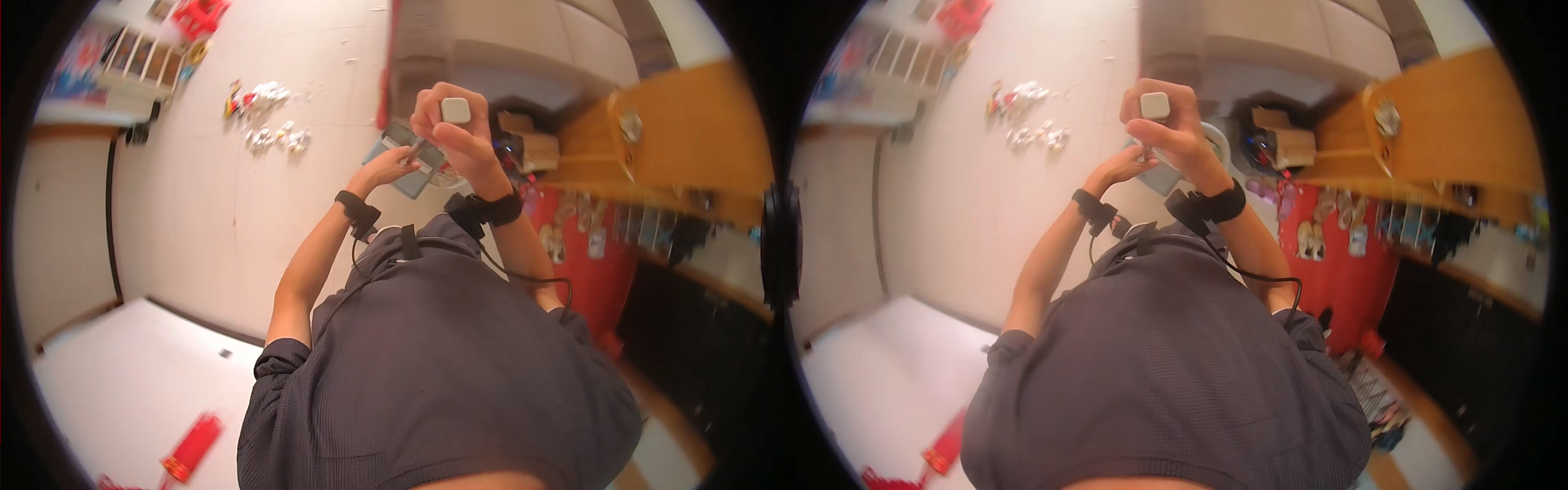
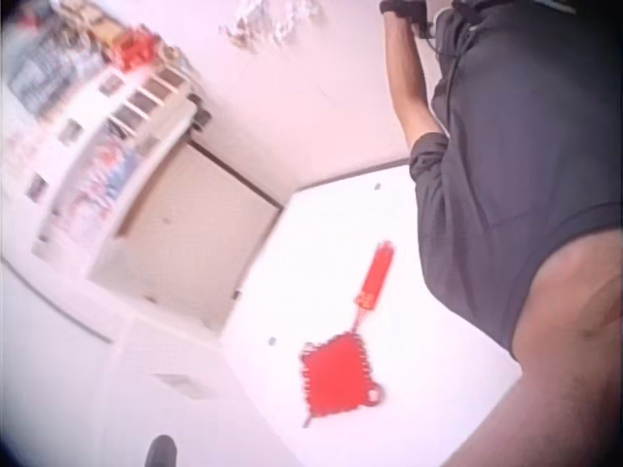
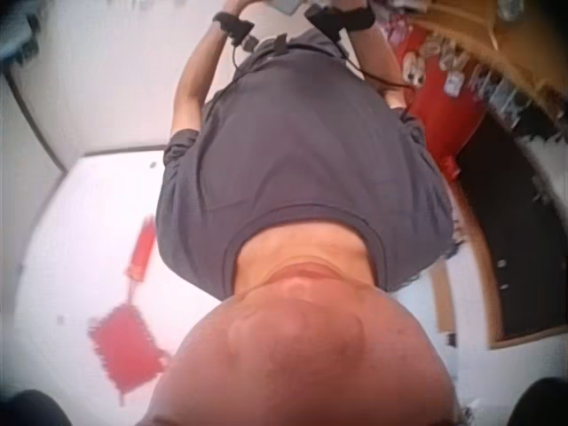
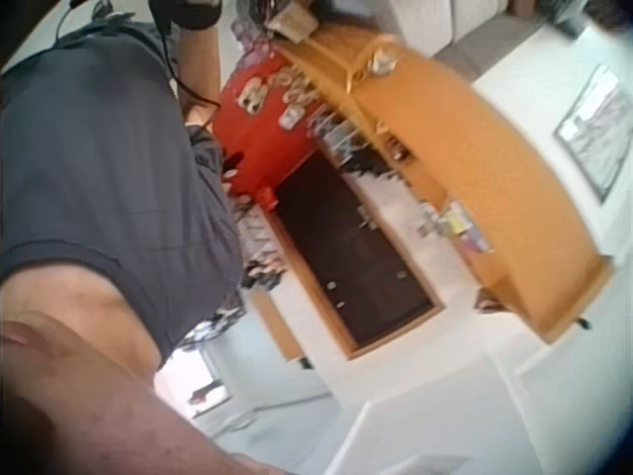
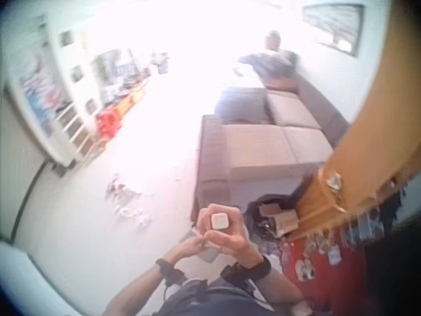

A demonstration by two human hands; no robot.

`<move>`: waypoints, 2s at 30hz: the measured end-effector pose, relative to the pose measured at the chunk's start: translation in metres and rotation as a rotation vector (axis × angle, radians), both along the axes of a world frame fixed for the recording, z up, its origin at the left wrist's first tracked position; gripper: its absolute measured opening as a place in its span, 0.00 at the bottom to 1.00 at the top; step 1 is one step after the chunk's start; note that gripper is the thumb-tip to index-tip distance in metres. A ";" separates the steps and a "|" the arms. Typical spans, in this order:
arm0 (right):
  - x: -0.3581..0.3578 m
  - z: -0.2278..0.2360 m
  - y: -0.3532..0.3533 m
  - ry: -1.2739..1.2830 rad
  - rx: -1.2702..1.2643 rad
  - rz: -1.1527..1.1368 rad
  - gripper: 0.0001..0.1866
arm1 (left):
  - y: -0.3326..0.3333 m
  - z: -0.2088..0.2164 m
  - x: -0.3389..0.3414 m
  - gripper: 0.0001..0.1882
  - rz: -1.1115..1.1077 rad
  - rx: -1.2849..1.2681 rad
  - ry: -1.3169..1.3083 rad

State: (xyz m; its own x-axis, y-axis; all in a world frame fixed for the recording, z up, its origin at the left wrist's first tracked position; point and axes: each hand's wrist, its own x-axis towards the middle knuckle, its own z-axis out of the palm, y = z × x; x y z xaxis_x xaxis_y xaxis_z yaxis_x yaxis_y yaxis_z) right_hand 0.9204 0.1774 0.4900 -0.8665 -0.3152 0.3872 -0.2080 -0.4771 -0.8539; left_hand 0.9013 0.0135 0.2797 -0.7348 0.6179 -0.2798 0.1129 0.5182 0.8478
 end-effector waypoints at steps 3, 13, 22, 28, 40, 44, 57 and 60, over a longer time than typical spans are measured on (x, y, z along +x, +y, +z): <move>0.012 0.005 -0.065 0.041 0.057 0.117 0.15 | -0.051 -0.033 0.018 0.18 0.062 0.019 0.056; -0.001 -0.059 -0.202 0.272 0.348 0.277 0.16 | -0.177 -0.019 0.063 0.19 0.331 0.045 -0.109; -0.037 -0.188 -0.265 0.104 0.688 0.561 0.13 | -0.226 -0.021 0.085 0.24 0.818 1.116 -0.624; -0.066 -0.245 -0.307 -0.018 0.857 0.690 0.13 | -0.257 -0.070 0.052 0.20 1.079 1.384 -0.924; -0.121 -0.347 -0.325 -0.081 0.844 0.723 0.07 | -0.273 -0.200 -0.013 0.16 1.383 1.139 -1.248; -0.113 -0.356 -0.322 0.049 0.865 0.707 0.07 | -0.263 -0.232 0.004 0.13 1.420 1.250 -1.117; -0.134 -0.359 -0.330 0.047 0.924 0.683 0.08 | -0.271 -0.190 -0.012 0.34 1.004 0.570 0.206; -0.129 -0.357 -0.341 0.113 0.968 0.663 0.07 | -0.273 -0.201 -0.001 0.39 1.023 0.650 0.016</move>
